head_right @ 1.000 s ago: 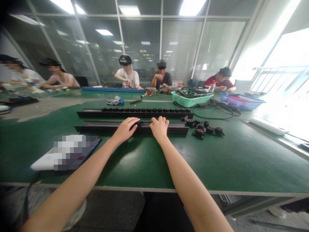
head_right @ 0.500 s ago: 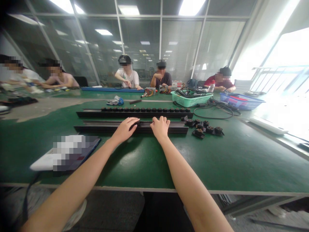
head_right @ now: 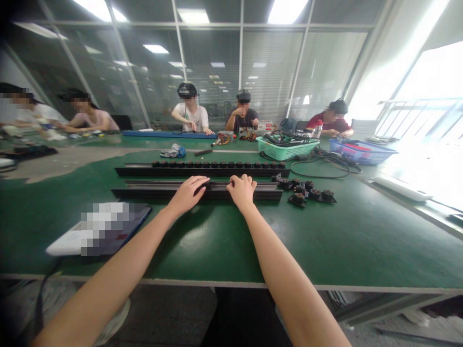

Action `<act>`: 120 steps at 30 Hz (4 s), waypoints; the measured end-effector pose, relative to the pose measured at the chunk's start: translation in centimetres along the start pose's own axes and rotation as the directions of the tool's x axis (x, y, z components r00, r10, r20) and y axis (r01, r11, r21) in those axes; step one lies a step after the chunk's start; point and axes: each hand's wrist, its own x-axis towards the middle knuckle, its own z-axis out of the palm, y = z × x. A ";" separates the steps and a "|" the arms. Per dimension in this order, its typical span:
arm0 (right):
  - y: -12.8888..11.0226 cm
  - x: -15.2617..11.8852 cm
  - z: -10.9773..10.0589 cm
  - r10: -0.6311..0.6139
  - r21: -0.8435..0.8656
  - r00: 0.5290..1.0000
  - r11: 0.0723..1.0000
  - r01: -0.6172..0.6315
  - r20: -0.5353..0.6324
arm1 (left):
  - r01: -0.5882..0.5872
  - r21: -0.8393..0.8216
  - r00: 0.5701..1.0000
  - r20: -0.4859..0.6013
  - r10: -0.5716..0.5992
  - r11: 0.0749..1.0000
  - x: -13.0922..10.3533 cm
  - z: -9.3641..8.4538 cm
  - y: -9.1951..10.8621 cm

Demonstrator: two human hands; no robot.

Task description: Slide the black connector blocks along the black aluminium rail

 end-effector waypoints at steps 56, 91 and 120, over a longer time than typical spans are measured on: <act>1.2 0.6 0.9 0.022 -0.121 0.989 0.992 -0.040 -0.143 | 0.011 -0.015 1.000 0.004 -0.011 1.000 0.1 -0.2 0.3; 3.6 3.0 -0.5 0.018 0.070 0.994 0.997 -0.025 0.105 | 0.013 -0.004 1.000 -0.008 -0.013 1.000 -0.1 -0.2 0.1; 4.3 1.3 -0.1 0.003 0.006 1.000 1.000 -0.003 -0.019 | 0.020 -0.024 1.000 -0.002 -0.021 1.000 0.1 0.0 -0.1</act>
